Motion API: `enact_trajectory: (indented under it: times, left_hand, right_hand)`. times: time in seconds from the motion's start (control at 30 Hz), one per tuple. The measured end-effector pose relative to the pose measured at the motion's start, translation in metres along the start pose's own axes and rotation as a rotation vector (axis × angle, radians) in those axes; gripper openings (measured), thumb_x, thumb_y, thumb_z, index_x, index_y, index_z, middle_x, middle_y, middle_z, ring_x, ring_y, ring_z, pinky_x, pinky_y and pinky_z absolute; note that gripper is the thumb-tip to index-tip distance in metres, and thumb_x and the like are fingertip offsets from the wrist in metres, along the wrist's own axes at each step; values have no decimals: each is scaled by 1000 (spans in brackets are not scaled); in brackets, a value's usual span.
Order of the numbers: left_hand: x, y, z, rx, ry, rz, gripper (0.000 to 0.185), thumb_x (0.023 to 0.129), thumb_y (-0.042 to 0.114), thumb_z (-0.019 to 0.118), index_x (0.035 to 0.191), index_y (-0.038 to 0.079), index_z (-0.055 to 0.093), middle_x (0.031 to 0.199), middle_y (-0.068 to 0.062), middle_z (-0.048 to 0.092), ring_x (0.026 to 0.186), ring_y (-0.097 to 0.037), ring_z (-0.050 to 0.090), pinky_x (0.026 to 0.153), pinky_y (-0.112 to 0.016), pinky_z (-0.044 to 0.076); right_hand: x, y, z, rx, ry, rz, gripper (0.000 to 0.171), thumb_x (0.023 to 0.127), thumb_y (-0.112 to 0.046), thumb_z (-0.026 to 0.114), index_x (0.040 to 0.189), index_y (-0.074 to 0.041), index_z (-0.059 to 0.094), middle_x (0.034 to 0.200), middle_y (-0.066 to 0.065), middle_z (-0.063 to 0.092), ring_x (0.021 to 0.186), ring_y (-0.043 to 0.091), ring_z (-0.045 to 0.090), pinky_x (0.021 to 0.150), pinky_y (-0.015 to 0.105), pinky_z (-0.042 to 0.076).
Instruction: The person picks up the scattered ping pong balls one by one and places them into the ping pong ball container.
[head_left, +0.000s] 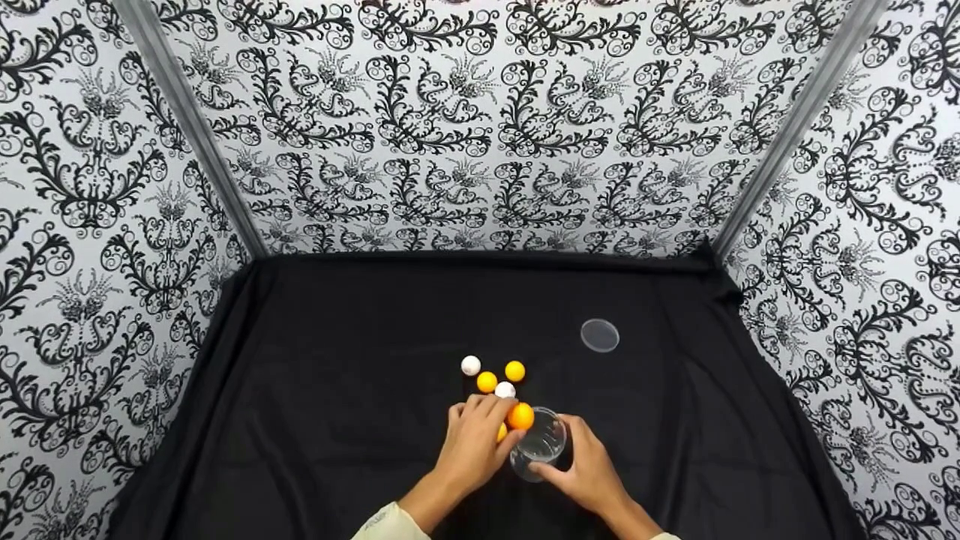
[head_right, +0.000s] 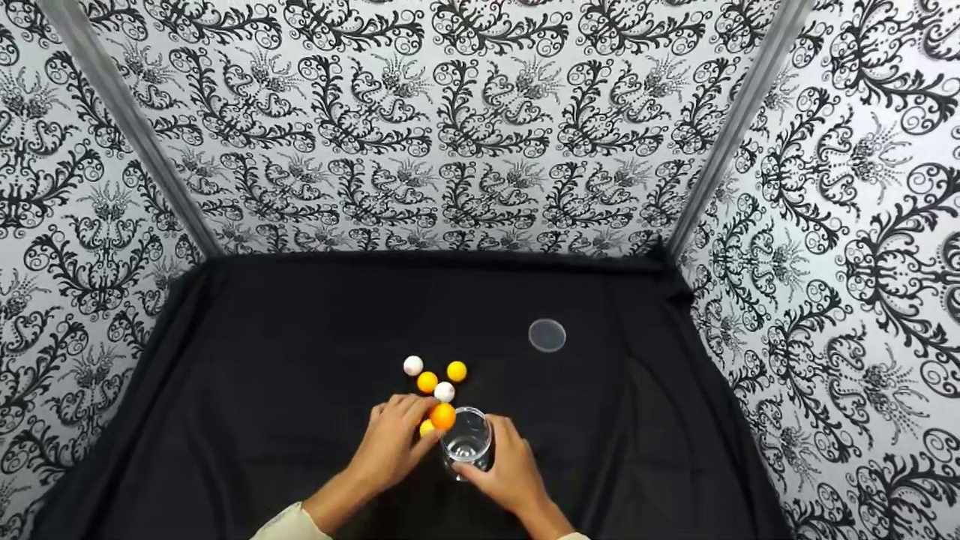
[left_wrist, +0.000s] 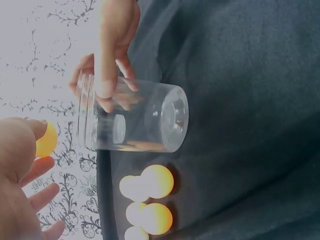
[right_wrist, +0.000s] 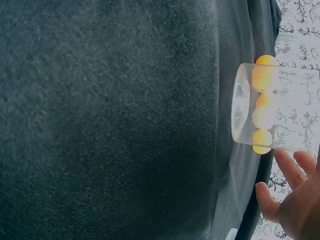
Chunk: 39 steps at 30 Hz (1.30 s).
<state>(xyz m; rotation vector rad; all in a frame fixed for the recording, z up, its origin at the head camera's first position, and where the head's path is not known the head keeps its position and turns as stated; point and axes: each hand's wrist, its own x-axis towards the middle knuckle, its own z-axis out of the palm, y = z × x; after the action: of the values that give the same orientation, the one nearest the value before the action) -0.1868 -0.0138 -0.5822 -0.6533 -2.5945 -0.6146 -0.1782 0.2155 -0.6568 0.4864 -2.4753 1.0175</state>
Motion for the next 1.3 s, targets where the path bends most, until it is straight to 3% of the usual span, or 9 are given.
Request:
enact_trajectory:
  times: [0.27,0.57,0.9,1.03,1.17,1.3]
  left_hand:
    - [4,6,2,29,-23,9,42,92,45,73,128,26,62,120,7,66,109,-18,57,90,-46,45]
    - [3,13,7,42,-32,16,42,91,44,74,127,27,62,115,8,67,108,-17,58,90,-45,45]
    - [1,17,17,63,10,69,42,87,41,78,123,27,63,109,8,65,100,-16,57,82,-41,42]
    - [-3,17,21,83,8,89,45,86,41,79,125,26,63,109,9,66,101,-16,58,79,-39,42]
    - [-7,17,23,98,-6,93,46,86,42,79,126,26,62,109,8,65,101,-16,58,79,-40,41]
    - [-8,18,24,98,-9,92,46,86,42,78,127,27,62,109,8,65,101,-16,58,80,-40,42]
  right_hand:
    - [3,0,-2,-9,-9,-5,80,67,-47,94,128,-9,58,116,9,68,101,21,69,88,41,57]
    - [2,2,-2,-16,-32,9,82,66,-40,96,129,-4,58,118,9,68,103,21,68,90,43,57]
    - [2,3,-2,-2,-36,-3,83,72,-55,88,130,-6,57,120,8,67,105,22,68,93,41,56]
    - [1,3,-1,-8,-19,-40,82,73,-54,88,130,-5,57,120,7,67,104,21,69,91,39,56]
    - [-1,2,0,-27,-10,-41,80,73,-55,87,131,-9,57,120,1,66,103,17,68,91,37,56]
    - [-1,1,-1,-17,-7,-30,80,72,-56,87,130,-10,57,118,3,66,102,18,68,90,38,57]
